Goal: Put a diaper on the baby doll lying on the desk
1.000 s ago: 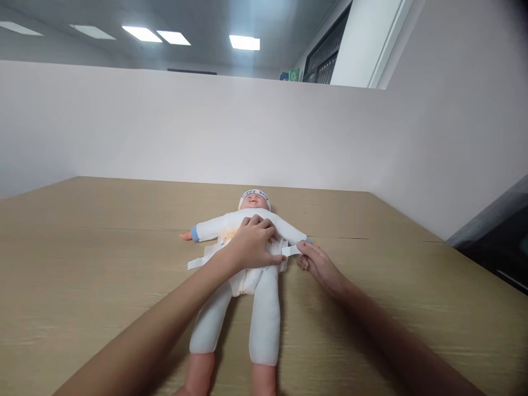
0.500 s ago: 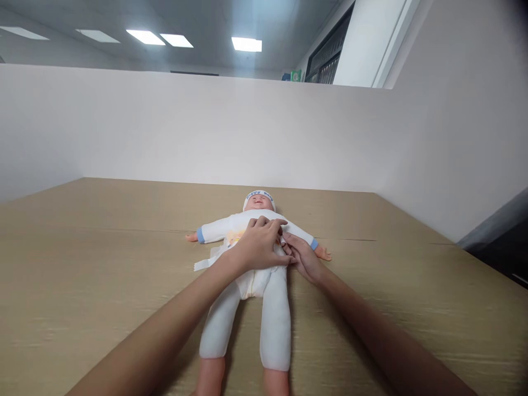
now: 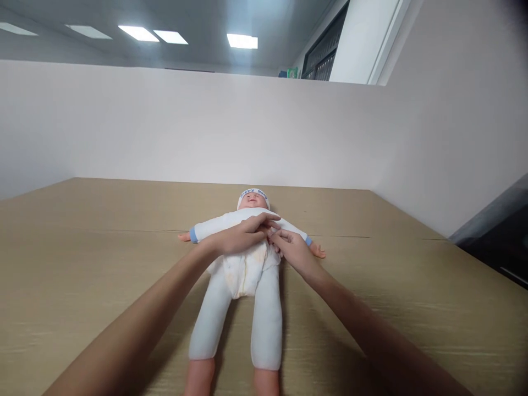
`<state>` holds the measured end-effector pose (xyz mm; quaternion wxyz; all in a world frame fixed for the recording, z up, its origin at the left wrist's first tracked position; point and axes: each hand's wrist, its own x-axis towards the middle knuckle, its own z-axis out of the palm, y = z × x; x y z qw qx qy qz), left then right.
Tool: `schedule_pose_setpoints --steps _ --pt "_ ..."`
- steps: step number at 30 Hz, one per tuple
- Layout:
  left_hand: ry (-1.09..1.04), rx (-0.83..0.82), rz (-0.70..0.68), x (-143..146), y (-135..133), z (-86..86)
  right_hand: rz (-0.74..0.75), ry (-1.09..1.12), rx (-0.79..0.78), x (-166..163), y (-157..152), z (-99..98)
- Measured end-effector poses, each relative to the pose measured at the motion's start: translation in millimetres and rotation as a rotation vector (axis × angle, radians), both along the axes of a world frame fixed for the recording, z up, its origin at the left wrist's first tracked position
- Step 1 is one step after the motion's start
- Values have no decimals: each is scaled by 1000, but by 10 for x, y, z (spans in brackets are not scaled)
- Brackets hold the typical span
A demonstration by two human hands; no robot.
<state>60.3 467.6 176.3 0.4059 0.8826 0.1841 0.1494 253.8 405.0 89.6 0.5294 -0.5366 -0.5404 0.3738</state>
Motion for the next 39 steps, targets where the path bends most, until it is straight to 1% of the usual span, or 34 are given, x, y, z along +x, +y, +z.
schedule_pose_setpoints --steps 5,8,10,12,15,18,21,26,27,29,31,33,34,36,37,39 --pt "-5 33 26 -3 30 -38 -19 -65 75 -53 -36 -14" --pt "-2 37 43 1 31 -54 -41 -131 139 -49 -114 -30" --pt "-9 32 35 4 24 -55 -89 -257 245 -32 -210 -50" --pt "-18 23 25 5 12 -49 -123 -419 386 -6 -322 -77" --pt "-22 15 28 2 -4 -32 -86 -592 520 35 -453 -130" --pt "-21 19 18 -4 2 -30 -18 -655 555 60 -477 -195" --pt "-25 27 -3 -9 31 -52 32 -647 565 75 -430 -246" --pt "-72 24 -3 4 40 -100 78 -656 598 123 -388 -245" --pt "-109 13 14 4 27 -108 84 -663 611 137 -389 -237" --pt "-240 -28 95 -22 -4 -129 97 -693 630 170 -395 -223" --pt "-404 -56 226 -113 -30 -169 108 -739 635 208 -397 -216" --pt "-506 -37 381 -297 -42 -247 112 -778 636 246 -390 -219" --pt "-504 -18 457 -424 -44 -303 111 -792 639 262 -385 -223" --pt "-411 29 592 -725 -42 -445 107 -809 649 284 -377 -238" --pt "-337 63 637 -884 -39 -526 108 -815 653 290 -376 -248" --pt "-185 200 672 -1170 -31 -682 107 -823 655 289 -387 -272"
